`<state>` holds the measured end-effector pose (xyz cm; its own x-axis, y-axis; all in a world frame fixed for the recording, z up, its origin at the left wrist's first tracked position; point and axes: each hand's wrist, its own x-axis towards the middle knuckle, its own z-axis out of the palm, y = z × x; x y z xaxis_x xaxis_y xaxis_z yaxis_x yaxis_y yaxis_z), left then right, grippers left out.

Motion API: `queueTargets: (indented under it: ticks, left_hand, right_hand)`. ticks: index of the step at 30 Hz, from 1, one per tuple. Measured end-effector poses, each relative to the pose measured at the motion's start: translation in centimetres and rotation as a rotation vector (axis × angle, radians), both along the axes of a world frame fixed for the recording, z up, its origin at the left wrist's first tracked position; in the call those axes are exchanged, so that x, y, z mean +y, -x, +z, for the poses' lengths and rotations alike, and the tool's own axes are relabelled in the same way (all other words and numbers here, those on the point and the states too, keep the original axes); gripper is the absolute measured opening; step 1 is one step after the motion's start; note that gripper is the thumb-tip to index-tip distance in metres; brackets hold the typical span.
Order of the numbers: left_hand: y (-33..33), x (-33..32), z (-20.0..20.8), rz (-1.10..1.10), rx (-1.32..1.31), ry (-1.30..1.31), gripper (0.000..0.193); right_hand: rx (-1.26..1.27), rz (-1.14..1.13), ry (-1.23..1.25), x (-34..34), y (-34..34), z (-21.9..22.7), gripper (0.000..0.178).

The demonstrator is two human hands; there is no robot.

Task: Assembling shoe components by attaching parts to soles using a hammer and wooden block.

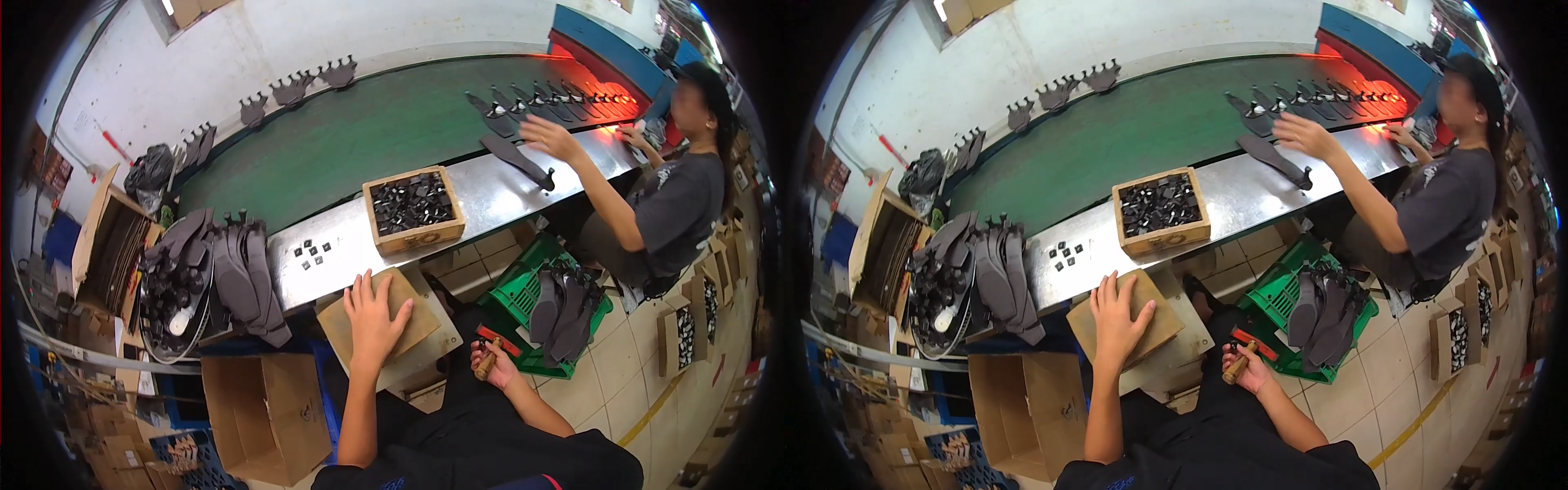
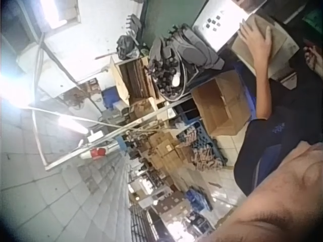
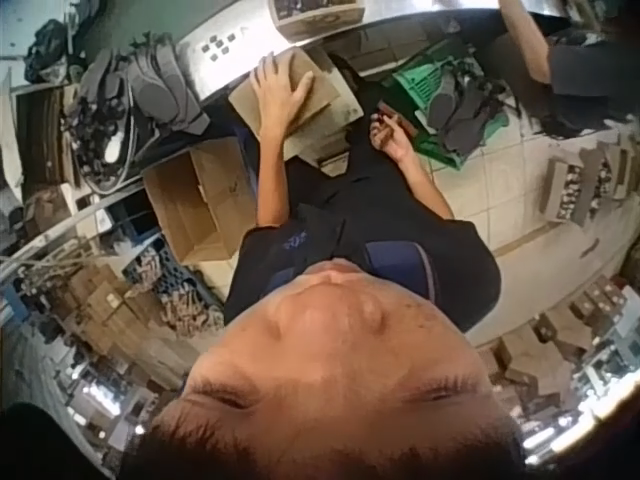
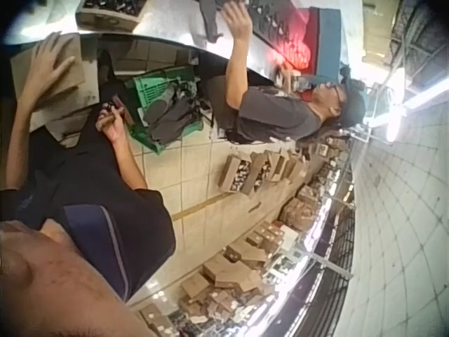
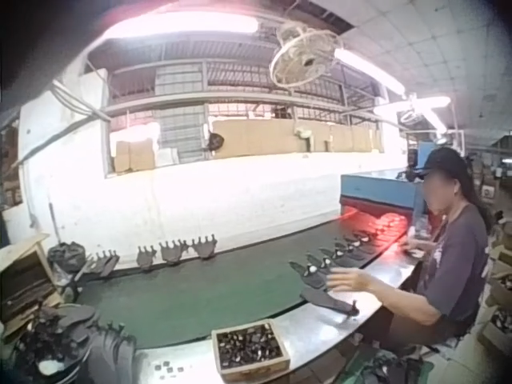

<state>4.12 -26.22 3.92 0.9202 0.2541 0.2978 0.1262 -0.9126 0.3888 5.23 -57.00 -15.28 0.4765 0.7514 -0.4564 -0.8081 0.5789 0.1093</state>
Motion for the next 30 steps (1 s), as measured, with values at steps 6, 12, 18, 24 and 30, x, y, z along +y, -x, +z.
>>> queueTargets:
  ticks: [6, 12, 18, 24, 30]
  left_hand:
    - [-6.6, -7.6, 6.8, -0.428, -0.202, 0.51, 0.041]
    - [-27.9, -15.9, 1.0, -0.605, -0.076, 0.373, 0.063]
    - [-41.7, -18.7, -7.0, -0.45, -0.067, 0.271, 0.07]
    - [-39.7, -23.3, -5.3, -0.363, -0.074, 0.333, 0.042]
    - [-31.9, -18.6, 4.2, -0.809, -0.07, 0.223, 0.029]
  right_hand:
    - [-0.021, 0.054, 0.006, -0.8, -0.3, -1.5, 0.023]
    - [0.05, 0.012, 0.006, -0.9, -0.3, -2.7, 0.025]
    - [-0.03, 0.103, -0.07, -1.0, -0.1, -2.1, 0.028]
    - [-0.025, 0.018, -0.146, -2.2, -0.1, -3.4, 0.027]
    - [0.052, -0.023, -0.128, -2.1, 0.1, -4.5, 0.031]
